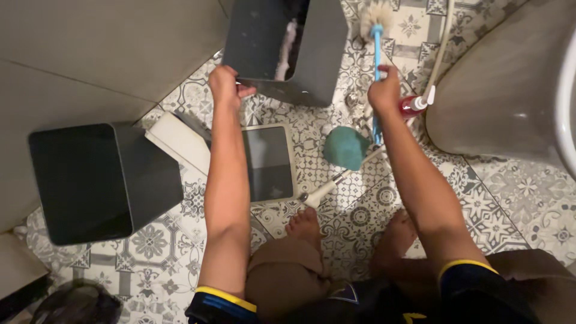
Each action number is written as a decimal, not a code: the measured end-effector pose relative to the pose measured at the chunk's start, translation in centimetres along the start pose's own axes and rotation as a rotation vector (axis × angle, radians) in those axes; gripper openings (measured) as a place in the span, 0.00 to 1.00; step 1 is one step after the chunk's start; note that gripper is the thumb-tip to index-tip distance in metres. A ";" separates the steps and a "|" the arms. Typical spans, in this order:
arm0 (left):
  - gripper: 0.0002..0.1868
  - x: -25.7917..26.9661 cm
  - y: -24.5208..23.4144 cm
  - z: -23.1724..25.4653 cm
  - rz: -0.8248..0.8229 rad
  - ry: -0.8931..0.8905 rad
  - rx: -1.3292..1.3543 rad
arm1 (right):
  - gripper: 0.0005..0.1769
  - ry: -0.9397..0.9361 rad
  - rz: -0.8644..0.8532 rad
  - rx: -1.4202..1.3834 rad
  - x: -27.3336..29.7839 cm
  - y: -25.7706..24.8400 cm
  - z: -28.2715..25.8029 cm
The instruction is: The person removes a trash bag from a bin, ties it, and then scrubs the empty bin with a brush and soap in a bathroom.
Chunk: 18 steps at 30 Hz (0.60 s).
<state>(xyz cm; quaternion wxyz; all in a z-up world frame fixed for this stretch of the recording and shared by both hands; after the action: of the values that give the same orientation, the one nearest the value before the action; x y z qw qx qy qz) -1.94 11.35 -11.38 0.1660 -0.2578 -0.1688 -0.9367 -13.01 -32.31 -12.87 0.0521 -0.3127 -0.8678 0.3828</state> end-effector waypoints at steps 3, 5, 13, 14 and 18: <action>0.11 -0.6 -0.6 -1.6 0.005 -0.094 -0.011 | 0.24 0.073 -0.011 0.020 1.4 3.5 4.0; 0.11 -0.6 -0.9 -2.3 0.005 -0.164 -0.008 | 0.25 -0.045 0.026 0.146 2.0 4.4 5.6; 0.26 -0.8 -0.1 -7.0 -0.315 -0.370 -0.025 | 0.26 0.347 -0.204 -0.856 4.2 5.4 4.2; 0.26 -0.8 0.3 -7.4 -0.356 -0.364 -0.004 | 0.28 0.482 -0.257 -1.080 4.6 4.9 2.7; 0.26 -0.6 2.2 -8.5 -0.411 -0.384 -0.047 | 0.47 0.729 -0.443 -1.494 4.6 0.5 -3.1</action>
<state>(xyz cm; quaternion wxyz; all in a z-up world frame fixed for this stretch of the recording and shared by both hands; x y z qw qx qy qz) -4.24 6.10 -18.08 -0.0683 -0.3947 -0.2242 -0.8884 -15.46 -27.43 -11.76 0.1816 -0.1916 -0.8623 -0.4322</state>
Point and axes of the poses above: each hand's wrist, its own x-axis away from the middle knuckle, its own y-axis out of the palm, z = x × y, the point moved 3 cm from there along -x, towards the middle knuckle, and after that the axes turned 5 degrees about z, right-handed, at the moved point
